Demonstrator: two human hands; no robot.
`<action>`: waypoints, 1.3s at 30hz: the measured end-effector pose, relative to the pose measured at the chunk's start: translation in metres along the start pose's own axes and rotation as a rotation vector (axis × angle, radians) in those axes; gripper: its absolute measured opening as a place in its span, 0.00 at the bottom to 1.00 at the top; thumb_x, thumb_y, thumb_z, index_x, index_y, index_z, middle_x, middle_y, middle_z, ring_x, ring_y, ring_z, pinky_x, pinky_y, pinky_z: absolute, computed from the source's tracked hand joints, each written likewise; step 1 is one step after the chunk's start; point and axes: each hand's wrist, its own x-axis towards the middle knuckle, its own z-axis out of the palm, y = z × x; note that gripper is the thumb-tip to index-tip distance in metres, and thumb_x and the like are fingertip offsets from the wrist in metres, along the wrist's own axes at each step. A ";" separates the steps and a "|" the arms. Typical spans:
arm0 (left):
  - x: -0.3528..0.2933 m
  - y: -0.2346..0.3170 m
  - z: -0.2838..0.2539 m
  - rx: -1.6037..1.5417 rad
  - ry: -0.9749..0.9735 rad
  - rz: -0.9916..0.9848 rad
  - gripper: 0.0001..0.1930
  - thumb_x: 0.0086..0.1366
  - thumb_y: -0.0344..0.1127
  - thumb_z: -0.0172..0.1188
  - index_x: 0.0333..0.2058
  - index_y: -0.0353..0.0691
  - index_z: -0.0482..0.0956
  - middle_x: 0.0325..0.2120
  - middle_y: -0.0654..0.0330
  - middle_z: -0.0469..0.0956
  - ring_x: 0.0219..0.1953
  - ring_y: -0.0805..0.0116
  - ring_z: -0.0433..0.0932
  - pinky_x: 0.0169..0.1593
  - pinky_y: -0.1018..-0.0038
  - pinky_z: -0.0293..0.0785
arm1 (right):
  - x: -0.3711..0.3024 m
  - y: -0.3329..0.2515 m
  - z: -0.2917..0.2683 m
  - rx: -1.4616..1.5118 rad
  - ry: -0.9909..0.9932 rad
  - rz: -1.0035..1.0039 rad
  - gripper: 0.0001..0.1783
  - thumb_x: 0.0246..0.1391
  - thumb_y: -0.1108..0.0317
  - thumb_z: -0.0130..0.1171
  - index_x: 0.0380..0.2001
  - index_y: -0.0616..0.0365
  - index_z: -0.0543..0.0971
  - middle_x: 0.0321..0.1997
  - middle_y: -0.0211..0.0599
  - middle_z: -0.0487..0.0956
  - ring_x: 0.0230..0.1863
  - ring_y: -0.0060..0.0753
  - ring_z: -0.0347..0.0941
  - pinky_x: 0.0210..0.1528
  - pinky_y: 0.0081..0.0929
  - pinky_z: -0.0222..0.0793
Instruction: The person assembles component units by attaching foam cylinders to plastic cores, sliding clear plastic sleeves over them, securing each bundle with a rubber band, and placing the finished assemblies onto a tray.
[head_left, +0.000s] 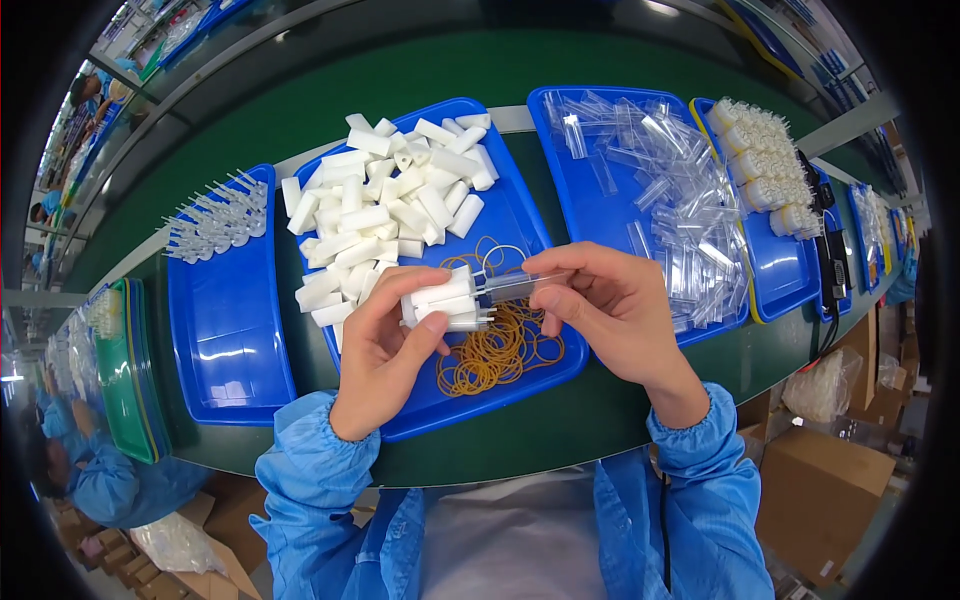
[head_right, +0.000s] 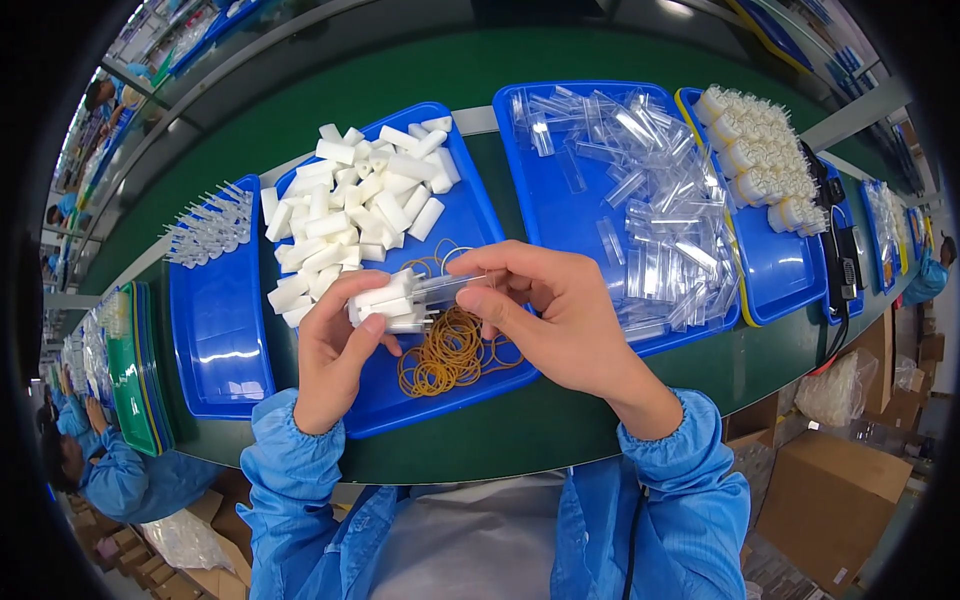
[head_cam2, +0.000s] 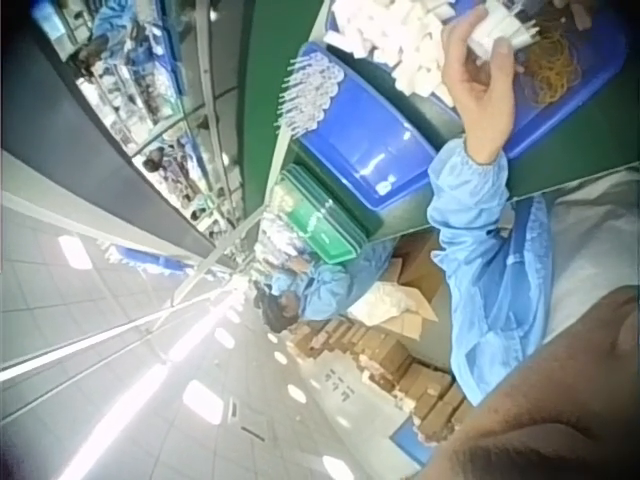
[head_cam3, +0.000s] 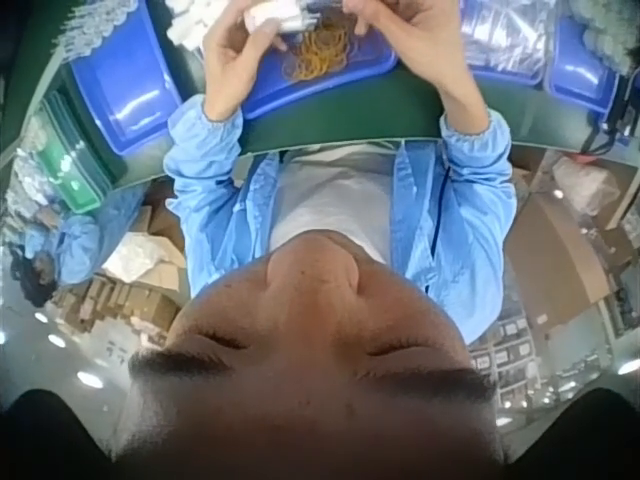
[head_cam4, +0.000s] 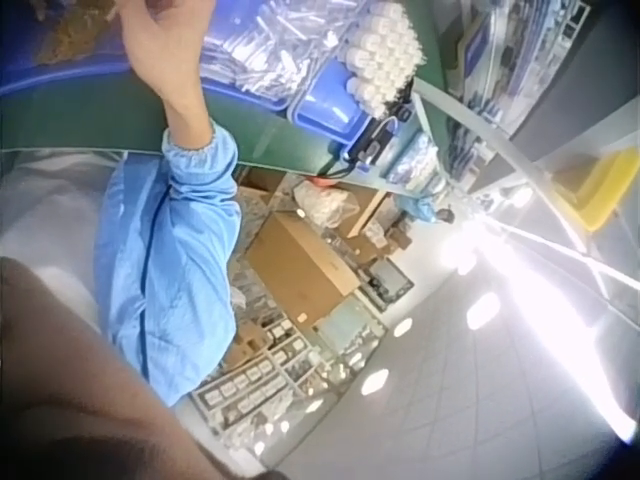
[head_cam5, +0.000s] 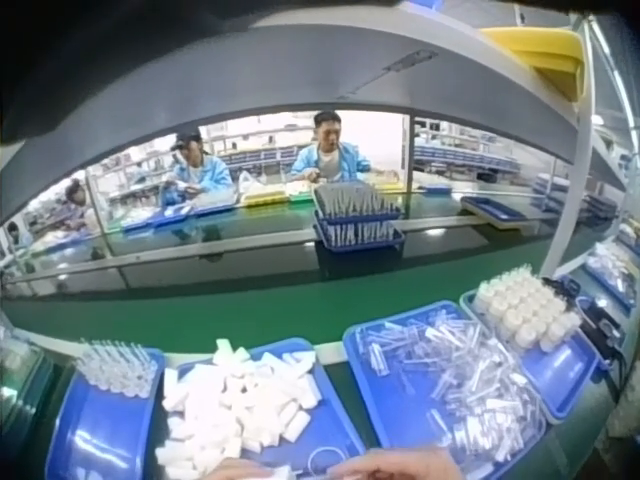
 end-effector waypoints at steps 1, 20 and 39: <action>0.000 0.000 0.000 0.022 0.013 0.020 0.16 0.68 0.26 0.59 0.54 0.36 0.76 0.51 0.55 0.71 0.47 0.69 0.76 0.36 0.78 0.80 | -0.001 0.002 0.000 0.004 0.003 0.002 0.12 0.58 0.73 0.66 0.45 0.65 0.82 0.32 0.32 0.80 0.28 0.15 0.72 0.30 0.16 0.69; -0.001 -0.003 -0.001 0.082 0.005 0.031 0.15 0.66 0.25 0.60 0.52 0.35 0.77 0.51 0.55 0.70 0.46 0.69 0.76 0.34 0.79 0.80 | -0.005 0.018 -0.001 -0.138 -0.043 -0.239 0.14 0.57 0.78 0.64 0.47 0.63 0.82 0.39 0.36 0.80 0.36 0.20 0.76 0.36 0.18 0.74; -0.001 -0.003 0.000 0.056 0.032 0.037 0.15 0.67 0.26 0.59 0.52 0.36 0.77 0.52 0.55 0.69 0.42 0.71 0.76 0.35 0.78 0.80 | -0.005 0.023 0.010 -0.124 0.061 -0.099 0.13 0.57 0.74 0.67 0.45 0.65 0.82 0.36 0.38 0.83 0.34 0.21 0.79 0.35 0.19 0.75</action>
